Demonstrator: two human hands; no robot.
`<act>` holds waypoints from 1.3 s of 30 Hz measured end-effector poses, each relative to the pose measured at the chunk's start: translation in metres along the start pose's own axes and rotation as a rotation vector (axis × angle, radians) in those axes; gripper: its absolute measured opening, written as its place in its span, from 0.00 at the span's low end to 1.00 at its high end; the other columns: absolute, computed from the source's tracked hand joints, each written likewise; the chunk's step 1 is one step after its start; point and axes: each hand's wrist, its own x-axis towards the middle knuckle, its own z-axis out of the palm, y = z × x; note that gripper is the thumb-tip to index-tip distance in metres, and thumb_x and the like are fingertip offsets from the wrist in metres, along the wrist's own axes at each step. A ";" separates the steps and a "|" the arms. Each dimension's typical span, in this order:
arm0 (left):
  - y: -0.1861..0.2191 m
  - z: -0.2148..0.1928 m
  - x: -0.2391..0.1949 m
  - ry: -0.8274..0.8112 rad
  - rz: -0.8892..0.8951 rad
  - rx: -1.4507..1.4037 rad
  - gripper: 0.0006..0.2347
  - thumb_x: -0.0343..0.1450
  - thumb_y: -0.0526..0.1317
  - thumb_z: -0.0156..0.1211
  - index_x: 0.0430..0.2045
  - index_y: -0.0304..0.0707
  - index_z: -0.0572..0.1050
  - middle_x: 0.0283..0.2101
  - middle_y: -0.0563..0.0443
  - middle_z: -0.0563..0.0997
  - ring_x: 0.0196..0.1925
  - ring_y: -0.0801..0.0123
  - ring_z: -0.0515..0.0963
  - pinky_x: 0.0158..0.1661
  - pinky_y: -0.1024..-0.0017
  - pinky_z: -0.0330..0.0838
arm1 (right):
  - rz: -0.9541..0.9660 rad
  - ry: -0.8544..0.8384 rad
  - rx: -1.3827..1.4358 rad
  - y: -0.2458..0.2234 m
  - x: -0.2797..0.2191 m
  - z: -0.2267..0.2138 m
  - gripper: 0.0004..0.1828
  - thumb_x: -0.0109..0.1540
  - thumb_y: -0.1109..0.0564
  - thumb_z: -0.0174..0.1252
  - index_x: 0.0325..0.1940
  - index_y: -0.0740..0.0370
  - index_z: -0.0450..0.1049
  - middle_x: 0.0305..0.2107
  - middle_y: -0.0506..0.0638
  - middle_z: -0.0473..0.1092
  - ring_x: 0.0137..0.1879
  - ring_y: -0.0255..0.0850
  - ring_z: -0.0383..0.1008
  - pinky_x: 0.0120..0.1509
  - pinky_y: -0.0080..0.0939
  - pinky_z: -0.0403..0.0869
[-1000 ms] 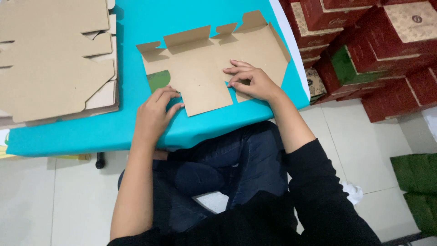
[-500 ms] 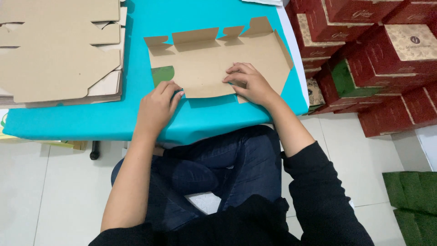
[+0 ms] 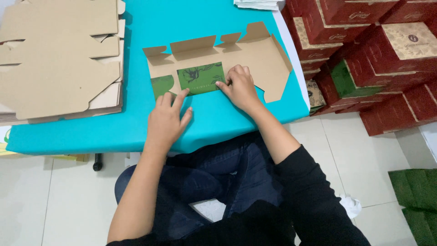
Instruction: Folding a flat cardboard template into a small decorative box and placing a paper liner inside.
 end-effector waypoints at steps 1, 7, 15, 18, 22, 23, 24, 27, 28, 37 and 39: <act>0.003 0.007 0.000 -0.001 0.006 -0.002 0.18 0.69 0.50 0.50 0.53 0.53 0.68 0.32 0.51 0.68 0.39 0.58 0.75 0.32 0.66 0.75 | 0.005 0.004 -0.001 -0.003 0.000 -0.002 0.15 0.58 0.49 0.62 0.26 0.58 0.67 0.34 0.47 0.61 0.49 0.45 0.59 0.54 0.48 0.62; 0.017 0.022 0.000 0.059 -0.104 0.129 0.16 0.71 0.55 0.46 0.43 0.54 0.77 0.33 0.53 0.66 0.42 0.63 0.73 0.28 0.72 0.75 | 0.025 0.011 -0.013 -0.034 -0.005 -0.016 0.17 0.57 0.52 0.64 0.35 0.59 0.61 0.38 0.49 0.58 0.51 0.48 0.61 0.53 0.51 0.65; 0.021 0.024 0.000 0.016 -0.151 0.184 0.14 0.70 0.54 0.50 0.42 0.53 0.77 0.33 0.54 0.65 0.42 0.65 0.70 0.27 0.73 0.76 | -0.449 -0.328 -0.088 -0.067 -0.023 -0.012 0.24 0.67 0.52 0.43 0.67 0.58 0.60 0.66 0.53 0.55 0.72 0.49 0.50 0.74 0.58 0.45; 0.020 0.022 0.003 0.005 -0.141 0.152 0.17 0.71 0.57 0.49 0.42 0.51 0.77 0.34 0.53 0.65 0.42 0.64 0.70 0.28 0.71 0.76 | -0.368 -0.352 -0.196 -0.059 -0.028 -0.027 0.23 0.70 0.47 0.35 0.67 0.53 0.60 0.66 0.49 0.54 0.73 0.45 0.48 0.74 0.61 0.41; 0.022 0.019 0.002 -0.072 -0.168 0.148 0.19 0.72 0.59 0.45 0.44 0.52 0.77 0.35 0.53 0.64 0.44 0.65 0.70 0.30 0.72 0.76 | -0.239 -0.289 -0.268 -0.025 -0.036 -0.034 0.23 0.70 0.45 0.34 0.68 0.45 0.60 0.65 0.42 0.56 0.73 0.43 0.47 0.74 0.61 0.34; 0.023 0.017 0.003 -0.080 -0.171 0.153 0.19 0.72 0.59 0.45 0.44 0.52 0.77 0.35 0.53 0.65 0.45 0.64 0.70 0.31 0.72 0.76 | -0.195 -0.280 -0.296 -0.018 -0.038 -0.037 0.23 0.70 0.43 0.33 0.67 0.42 0.61 0.66 0.40 0.55 0.74 0.43 0.44 0.74 0.60 0.31; 0.023 0.016 0.003 -0.091 -0.169 0.158 0.20 0.72 0.60 0.45 0.45 0.51 0.76 0.36 0.52 0.65 0.45 0.63 0.70 0.32 0.71 0.76 | -0.145 -0.269 -0.321 -0.011 -0.041 -0.039 0.23 0.70 0.41 0.31 0.66 0.40 0.61 0.66 0.38 0.55 0.75 0.43 0.40 0.74 0.59 0.27; 0.029 0.007 0.005 -0.119 -0.158 0.176 0.21 0.71 0.60 0.46 0.46 0.49 0.76 0.35 0.51 0.66 0.46 0.61 0.71 0.36 0.69 0.76 | -0.114 -0.313 -0.257 -0.008 -0.042 -0.046 0.24 0.69 0.41 0.33 0.67 0.41 0.61 0.67 0.39 0.53 0.75 0.46 0.39 0.74 0.60 0.31; 0.026 0.014 0.006 -0.119 -0.138 0.177 0.21 0.71 0.60 0.46 0.46 0.49 0.76 0.35 0.51 0.66 0.46 0.61 0.71 0.36 0.69 0.76 | -0.101 -0.300 -0.253 0.003 -0.040 -0.053 0.24 0.69 0.41 0.33 0.67 0.41 0.61 0.67 0.39 0.53 0.75 0.46 0.39 0.74 0.60 0.31; 0.047 0.049 0.062 0.045 0.122 0.079 0.17 0.61 0.49 0.67 0.40 0.47 0.74 0.40 0.52 0.68 0.51 0.62 0.67 0.49 0.67 0.64 | 0.026 -0.200 0.058 0.058 -0.053 -0.098 0.25 0.60 0.51 0.56 0.61 0.54 0.67 0.63 0.55 0.59 0.71 0.58 0.49 0.73 0.60 0.49; 0.039 0.065 0.076 -0.024 0.112 0.032 0.16 0.64 0.52 0.63 0.39 0.45 0.75 0.40 0.54 0.71 0.46 0.65 0.73 0.41 0.71 0.72 | 0.045 -0.210 0.064 0.054 -0.050 -0.098 0.22 0.58 0.51 0.59 0.57 0.53 0.70 0.62 0.55 0.60 0.71 0.57 0.51 0.73 0.57 0.50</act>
